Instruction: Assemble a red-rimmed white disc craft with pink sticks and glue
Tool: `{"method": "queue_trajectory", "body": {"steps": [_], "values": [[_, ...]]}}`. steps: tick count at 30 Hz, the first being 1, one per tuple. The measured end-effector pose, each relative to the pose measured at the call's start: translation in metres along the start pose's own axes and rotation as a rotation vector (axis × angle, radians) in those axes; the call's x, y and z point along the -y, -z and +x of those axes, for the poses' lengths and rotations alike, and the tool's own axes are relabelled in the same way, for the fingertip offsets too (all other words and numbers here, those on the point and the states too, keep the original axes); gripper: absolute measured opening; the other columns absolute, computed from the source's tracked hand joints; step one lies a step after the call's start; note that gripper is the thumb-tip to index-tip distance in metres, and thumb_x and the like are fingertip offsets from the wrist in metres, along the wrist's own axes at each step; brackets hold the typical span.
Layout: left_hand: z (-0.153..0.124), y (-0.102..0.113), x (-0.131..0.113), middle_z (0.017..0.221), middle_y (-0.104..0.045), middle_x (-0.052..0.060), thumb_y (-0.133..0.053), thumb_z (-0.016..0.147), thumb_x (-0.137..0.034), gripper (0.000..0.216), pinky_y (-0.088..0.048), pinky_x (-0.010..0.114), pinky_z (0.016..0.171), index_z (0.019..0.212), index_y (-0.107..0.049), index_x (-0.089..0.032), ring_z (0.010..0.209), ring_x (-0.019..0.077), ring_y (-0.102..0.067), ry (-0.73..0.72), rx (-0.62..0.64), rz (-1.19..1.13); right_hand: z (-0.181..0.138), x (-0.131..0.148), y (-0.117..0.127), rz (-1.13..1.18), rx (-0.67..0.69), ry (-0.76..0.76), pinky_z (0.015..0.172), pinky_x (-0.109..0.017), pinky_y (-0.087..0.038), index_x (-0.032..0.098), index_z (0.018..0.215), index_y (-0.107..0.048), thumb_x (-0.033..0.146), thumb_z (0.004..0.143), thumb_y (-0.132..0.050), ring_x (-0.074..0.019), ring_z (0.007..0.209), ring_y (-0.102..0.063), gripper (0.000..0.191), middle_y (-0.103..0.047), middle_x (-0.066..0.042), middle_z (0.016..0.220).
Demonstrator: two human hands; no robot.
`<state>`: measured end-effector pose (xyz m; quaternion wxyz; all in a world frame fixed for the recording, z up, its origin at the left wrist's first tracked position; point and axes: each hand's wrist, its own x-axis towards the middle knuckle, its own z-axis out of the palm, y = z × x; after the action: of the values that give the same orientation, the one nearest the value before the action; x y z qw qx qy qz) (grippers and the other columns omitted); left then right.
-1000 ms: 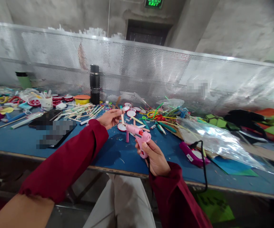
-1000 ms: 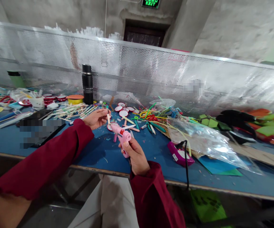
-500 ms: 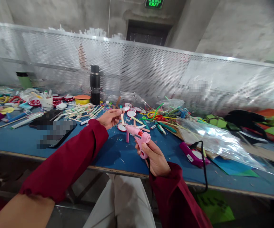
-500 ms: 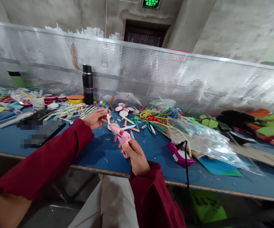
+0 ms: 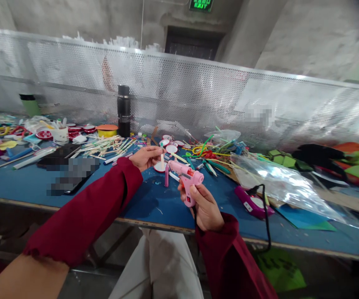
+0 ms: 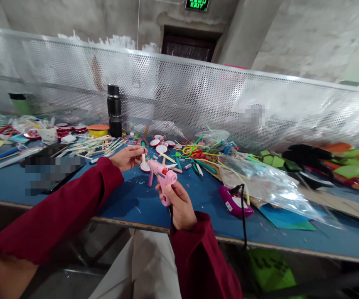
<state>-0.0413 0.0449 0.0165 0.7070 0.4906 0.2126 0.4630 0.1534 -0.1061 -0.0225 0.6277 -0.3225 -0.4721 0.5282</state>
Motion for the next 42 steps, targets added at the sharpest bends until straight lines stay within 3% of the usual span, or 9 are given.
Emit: {"method": "queue_trajectory", "body": {"steps": [13,42], "values": [[-0.0041,-0.0086,0.0011,0.060,-0.059,0.001,-0.083,0.065,-0.020,0.021,-0.035,0.012,0.042,0.078,-0.072,-0.007,0.049,0.0033,-0.051,0.032,-0.015,0.050,0.0025,-0.0031,0.0029,-0.112,-0.018,0.006,0.059,-0.029,-0.041,0.019,0.097,-0.071,0.048,0.074,-0.073,-0.0144,0.065,-0.052,0.037,-0.066,-0.006,0.083],[-0.0032,-0.0068,0.0023,0.063,-0.060,0.002,-0.083,0.065,-0.021,0.021,-0.035,0.013,0.043,0.078,-0.073,-0.008,0.051,0.0036,-0.051,0.053,0.022,0.078,-0.0002,0.0020,-0.0023,-0.061,-0.028,0.005,0.060,-0.027,-0.038,0.020,0.096,-0.070,0.044,0.075,-0.074,-0.0125,0.065,-0.051,0.032,-0.065,-0.004,0.080]]}}
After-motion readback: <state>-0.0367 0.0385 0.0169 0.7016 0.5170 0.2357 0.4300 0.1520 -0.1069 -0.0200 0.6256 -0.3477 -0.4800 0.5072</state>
